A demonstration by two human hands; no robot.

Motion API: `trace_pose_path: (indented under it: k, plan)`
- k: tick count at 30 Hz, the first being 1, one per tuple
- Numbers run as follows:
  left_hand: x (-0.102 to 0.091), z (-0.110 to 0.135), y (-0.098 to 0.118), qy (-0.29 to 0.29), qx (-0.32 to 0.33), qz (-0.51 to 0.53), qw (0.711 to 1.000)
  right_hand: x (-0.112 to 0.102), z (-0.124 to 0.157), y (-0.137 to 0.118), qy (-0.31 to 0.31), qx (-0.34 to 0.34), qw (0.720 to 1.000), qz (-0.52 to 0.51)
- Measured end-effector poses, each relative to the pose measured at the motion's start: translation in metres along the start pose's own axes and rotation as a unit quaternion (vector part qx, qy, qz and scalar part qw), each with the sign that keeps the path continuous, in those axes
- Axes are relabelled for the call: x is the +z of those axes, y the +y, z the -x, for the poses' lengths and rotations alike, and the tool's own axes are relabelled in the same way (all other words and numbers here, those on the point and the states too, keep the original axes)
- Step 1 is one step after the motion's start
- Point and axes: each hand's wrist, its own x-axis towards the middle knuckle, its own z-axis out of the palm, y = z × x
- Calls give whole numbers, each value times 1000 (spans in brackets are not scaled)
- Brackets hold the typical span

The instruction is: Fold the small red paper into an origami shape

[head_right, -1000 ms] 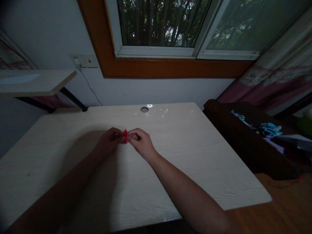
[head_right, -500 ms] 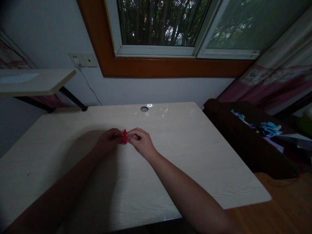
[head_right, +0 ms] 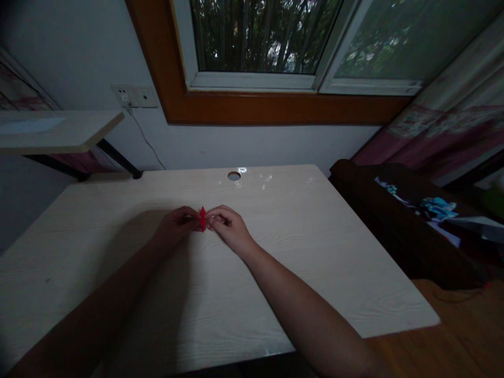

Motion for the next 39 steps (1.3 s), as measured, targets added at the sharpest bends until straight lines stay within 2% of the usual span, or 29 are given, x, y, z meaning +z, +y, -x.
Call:
trace_pose_path:
  k: [9, 16, 23, 29, 35, 39]
  plan:
    - [0, 0, -1, -5, -6, -11, 1000, 0, -2, 8, 39, 7, 999, 29]
    - [1, -1, -3, 18, -4, -11, 1000, -1, -2, 13, 48, -4, 998, 45]
    - [3, 1, 3, 17, 7, -15, 1000, -1, -1, 12, 54, -22, 995, 80]
    - [0, -2, -5, 24, 7, -31, 999, 1, 0, 8, 48, -36, 992, 113]
    - [-2, -3, -7, 55, 48, -77, 994, 3, 0, 10, 66, 30, 994, 82]
    - [-2, -4, -6, 60, 71, -96, 991, 2, -1, 9, 64, -2, 991, 120]
